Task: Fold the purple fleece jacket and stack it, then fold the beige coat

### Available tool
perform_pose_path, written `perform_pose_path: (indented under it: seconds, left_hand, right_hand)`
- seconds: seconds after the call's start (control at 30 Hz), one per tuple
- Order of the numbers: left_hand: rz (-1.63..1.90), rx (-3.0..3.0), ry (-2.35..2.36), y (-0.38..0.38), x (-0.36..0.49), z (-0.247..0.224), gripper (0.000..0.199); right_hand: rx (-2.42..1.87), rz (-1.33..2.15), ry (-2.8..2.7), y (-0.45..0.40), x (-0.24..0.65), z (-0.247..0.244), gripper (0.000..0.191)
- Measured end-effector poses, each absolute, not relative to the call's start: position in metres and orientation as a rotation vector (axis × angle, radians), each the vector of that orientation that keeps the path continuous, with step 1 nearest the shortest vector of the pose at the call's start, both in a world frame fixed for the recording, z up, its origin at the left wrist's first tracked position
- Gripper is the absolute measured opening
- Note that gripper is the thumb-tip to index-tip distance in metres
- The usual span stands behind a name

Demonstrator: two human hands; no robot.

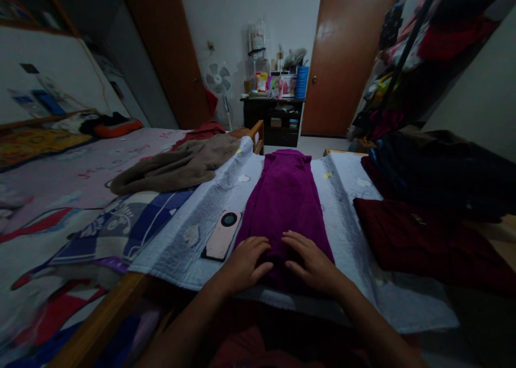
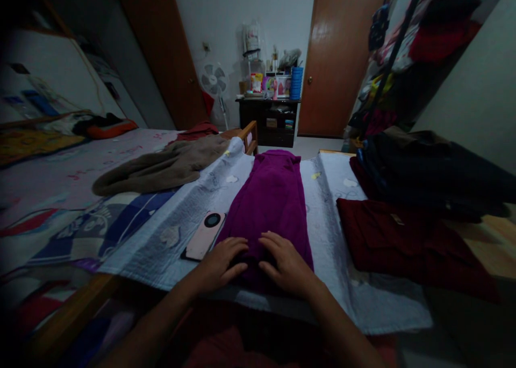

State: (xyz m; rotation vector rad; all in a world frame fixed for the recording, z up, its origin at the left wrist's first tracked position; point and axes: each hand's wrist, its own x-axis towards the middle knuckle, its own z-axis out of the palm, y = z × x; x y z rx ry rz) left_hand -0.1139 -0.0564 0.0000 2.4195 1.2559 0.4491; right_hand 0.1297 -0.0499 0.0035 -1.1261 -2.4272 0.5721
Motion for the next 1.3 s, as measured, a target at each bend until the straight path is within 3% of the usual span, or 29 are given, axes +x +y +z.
perform_pose_path:
  seconds: [0.1, 0.33, 0.53, 0.7, 0.87, 1.03, 1.17, 1.3]
  left_hand:
    - [0.436, 2.459, 1.179, -0.062, -0.11, -0.005, 0.057]
    - [0.233, 2.454, 1.142, -0.064, -0.104, -0.018, 0.063]
    - [0.143, 2.491, 1.086, -0.058, -0.107, -0.012, 0.089]
    - [0.029, 2.535, 1.121, -0.054, -0.103, -0.007, 0.091]
    - [-0.039, 2.623, 1.132, -0.058, -0.095, -0.003, 0.093]
    - [0.026, 2.709, 1.197, -0.07, -0.084, -0.009, 0.072]
    - [0.108, 2.74, 1.296, -0.079, -0.077, -0.014, 0.055]
    - [0.151, 2.75, 1.221, -0.077, -0.079, -0.009, 0.057]
  right_hand:
    - [-1.205, 0.581, -2.495, -0.055, 0.128, 0.001, 0.054]
    - [-1.237, 0.63, -2.589, -0.055, 0.125, -0.017, 0.053]
    - [-1.149, 0.851, -2.439, -0.05, 0.134, -0.01, 0.051]
    - [-1.083, 0.78, -2.312, -0.051, 0.143, -0.005, 0.038]
    - [-1.104, 0.668, -2.412, -0.057, 0.136, -0.008, 0.04]
    - [-1.186, 0.576, -2.442, -0.063, 0.132, -0.013, 0.036]
    - [-1.189, 0.532, -2.5, -0.071, 0.133, -0.015, 0.05]
    - [-1.182, 0.507, -2.582, -0.076, 0.133, -0.013, 0.071]
